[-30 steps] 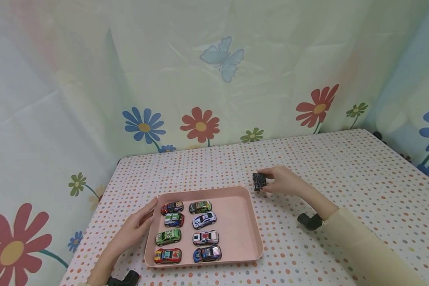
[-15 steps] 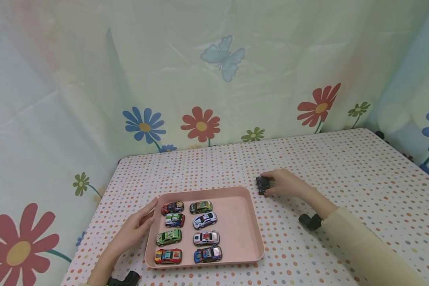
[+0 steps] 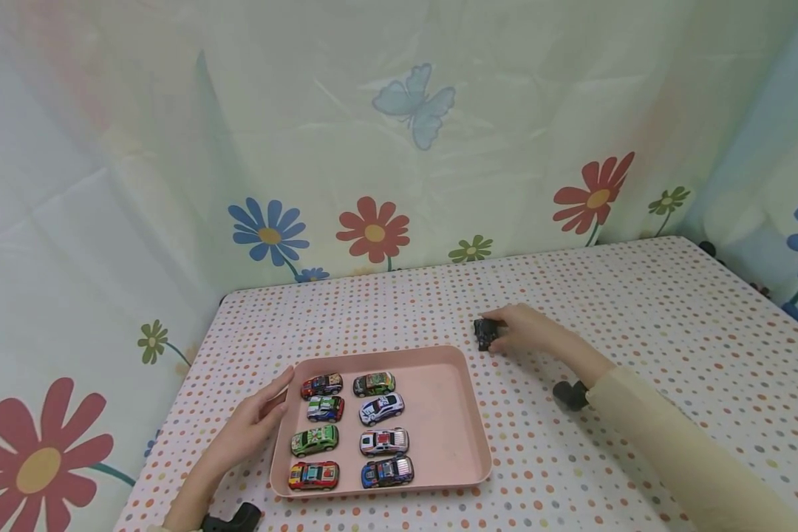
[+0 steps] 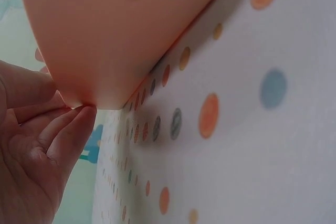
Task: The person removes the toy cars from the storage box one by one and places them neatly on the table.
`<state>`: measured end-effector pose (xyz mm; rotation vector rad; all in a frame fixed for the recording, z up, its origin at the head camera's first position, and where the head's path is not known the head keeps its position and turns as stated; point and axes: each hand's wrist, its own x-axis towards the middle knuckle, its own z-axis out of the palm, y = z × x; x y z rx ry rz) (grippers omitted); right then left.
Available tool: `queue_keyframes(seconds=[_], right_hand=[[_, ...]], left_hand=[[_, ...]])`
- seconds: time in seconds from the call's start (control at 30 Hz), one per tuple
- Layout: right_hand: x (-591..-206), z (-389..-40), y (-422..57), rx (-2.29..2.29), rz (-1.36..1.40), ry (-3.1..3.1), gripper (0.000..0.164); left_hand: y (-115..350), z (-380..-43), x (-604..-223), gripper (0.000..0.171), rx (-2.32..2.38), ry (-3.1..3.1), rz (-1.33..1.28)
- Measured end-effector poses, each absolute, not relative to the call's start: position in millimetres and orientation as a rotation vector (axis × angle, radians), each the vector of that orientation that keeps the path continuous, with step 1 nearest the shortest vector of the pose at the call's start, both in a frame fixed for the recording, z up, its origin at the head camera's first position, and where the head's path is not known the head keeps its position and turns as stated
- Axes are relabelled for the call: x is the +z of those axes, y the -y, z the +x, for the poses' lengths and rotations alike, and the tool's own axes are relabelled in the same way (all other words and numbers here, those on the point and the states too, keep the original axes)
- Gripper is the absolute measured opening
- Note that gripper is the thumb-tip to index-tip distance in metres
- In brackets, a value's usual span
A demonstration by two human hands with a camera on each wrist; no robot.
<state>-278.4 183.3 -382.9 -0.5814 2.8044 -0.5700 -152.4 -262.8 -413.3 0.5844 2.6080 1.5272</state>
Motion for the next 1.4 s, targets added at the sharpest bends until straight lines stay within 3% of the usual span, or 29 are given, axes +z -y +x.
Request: queue_keyframes(seconds=[0.33, 0.67, 0.93, 1.4], right_hand=[[-383, -281, -184, -0.521, -0.608, -2.813, 0.061], [-379, -277, -191, -0.493, -0.613, -2.75, 0.076], [-350, -260, -177, -0.494, -0.847, -2.751, 0.062], [-331, -206, -70, -0.537, -1.328, -2.559, 0.026]], left_hand=[[261, -151, -412, 0.051, 1.531, -2.613, 0.565], [258, -154, -411, 0.051, 1.53, -2.604, 0.586], [257, -154, -410, 0.05, 1.515, -2.61, 0.552], [260, -151, -410, 0.05, 1.507, -2.624, 0.547]])
